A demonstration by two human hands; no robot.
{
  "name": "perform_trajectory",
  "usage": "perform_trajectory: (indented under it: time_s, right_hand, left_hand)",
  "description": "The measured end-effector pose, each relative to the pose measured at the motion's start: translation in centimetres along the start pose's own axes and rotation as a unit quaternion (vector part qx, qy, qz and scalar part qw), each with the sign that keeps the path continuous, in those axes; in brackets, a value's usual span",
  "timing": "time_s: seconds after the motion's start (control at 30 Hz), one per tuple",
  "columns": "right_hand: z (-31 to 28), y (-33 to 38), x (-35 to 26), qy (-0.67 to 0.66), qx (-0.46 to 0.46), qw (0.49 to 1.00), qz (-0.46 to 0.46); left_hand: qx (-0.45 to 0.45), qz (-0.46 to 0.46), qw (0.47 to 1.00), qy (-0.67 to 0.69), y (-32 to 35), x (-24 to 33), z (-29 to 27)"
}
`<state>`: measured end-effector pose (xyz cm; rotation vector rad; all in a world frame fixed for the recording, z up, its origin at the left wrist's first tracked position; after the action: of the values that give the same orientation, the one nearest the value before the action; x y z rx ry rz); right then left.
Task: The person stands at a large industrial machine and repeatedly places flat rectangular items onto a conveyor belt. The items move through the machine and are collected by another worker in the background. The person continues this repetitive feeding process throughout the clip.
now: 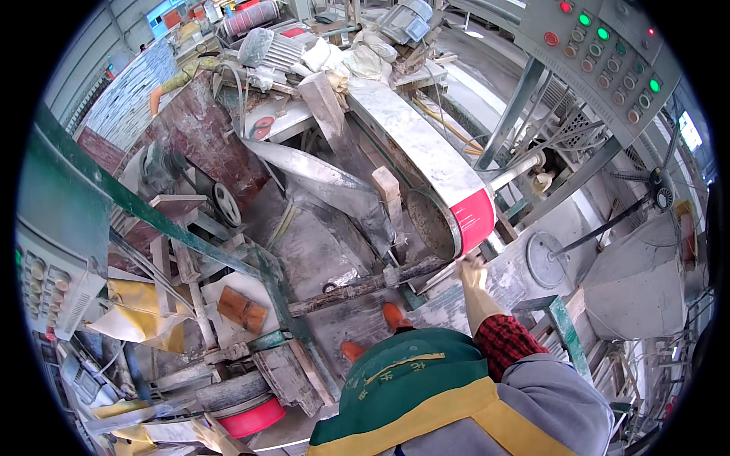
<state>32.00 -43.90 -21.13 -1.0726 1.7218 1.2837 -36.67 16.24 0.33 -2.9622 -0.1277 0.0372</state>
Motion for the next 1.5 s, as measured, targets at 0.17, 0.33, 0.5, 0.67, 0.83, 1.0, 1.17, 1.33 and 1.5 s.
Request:
perform_trajectory:
  time_s: [0.17, 0.33, 0.5, 0.67, 0.83, 1.0, 1.17, 1.33, 1.5]
  right_hand:
    - [1.2, 5.9, 6.6, 0.226, -0.171, 0.943, 0.175]
    - [3.6, 7.6, 3.5, 0.267, -0.255, 0.922, 0.112]
    - [9.6, 9.1, 0.0, 0.159, -0.317, 0.929, 0.104]
    - [10.8, 9.5, -0.9, 0.305, -0.353, 0.884, 0.007]
    - [9.3, 7.9, 0.1, 0.360, -0.332, 0.872, -0.001]
    - [9.4, 8.4, -0.1, 0.345, -0.332, 0.878, 0.022]
    - [9.9, 7.7, 3.5, 0.307, -0.347, 0.884, 0.057]
    - [11.9, 8.7, 5.0, 0.296, -0.385, 0.872, 0.052]
    - [14.6, 11.8, 4.4, 0.205, -0.420, 0.876, 0.122]
  left_hand:
    - [0.139, 0.060, 0.988, 0.016, 2.3, -1.2, 2.7]
    - [0.231, 0.123, 0.965, 0.006, 2.8, 1.0, 1.9]
    - [-0.046, 0.010, 0.999, 0.020, 2.9, 1.6, -0.2]
    - [-0.033, -0.107, 0.987, 0.116, -3.0, -3.6, 0.0]
    - [-0.079, -0.198, 0.977, -0.003, -1.0, 1.0, -1.4]
    - [-0.018, -0.130, 0.991, -0.032, -1.2, -1.8, 2.6]
    - [0.015, -0.062, 0.998, -0.025, 1.3, 0.4, 2.5]
    - [0.065, 0.014, 0.998, 0.018, 5.4, 3.5, 1.4]
    - [0.087, 0.078, 0.991, 0.060, 12.6, 10.6, -1.4]
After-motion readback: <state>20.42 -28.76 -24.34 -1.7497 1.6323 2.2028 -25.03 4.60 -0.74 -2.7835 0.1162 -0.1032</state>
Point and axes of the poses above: each hand's wrist, its own y-axis away from the middle knuckle, its own z-axis out of the palm, x = y × z, the point moved 8 cm from there along -y, towards the middle knuckle, and after that the axes turned 1 degree about z, right-handed, at the moved point
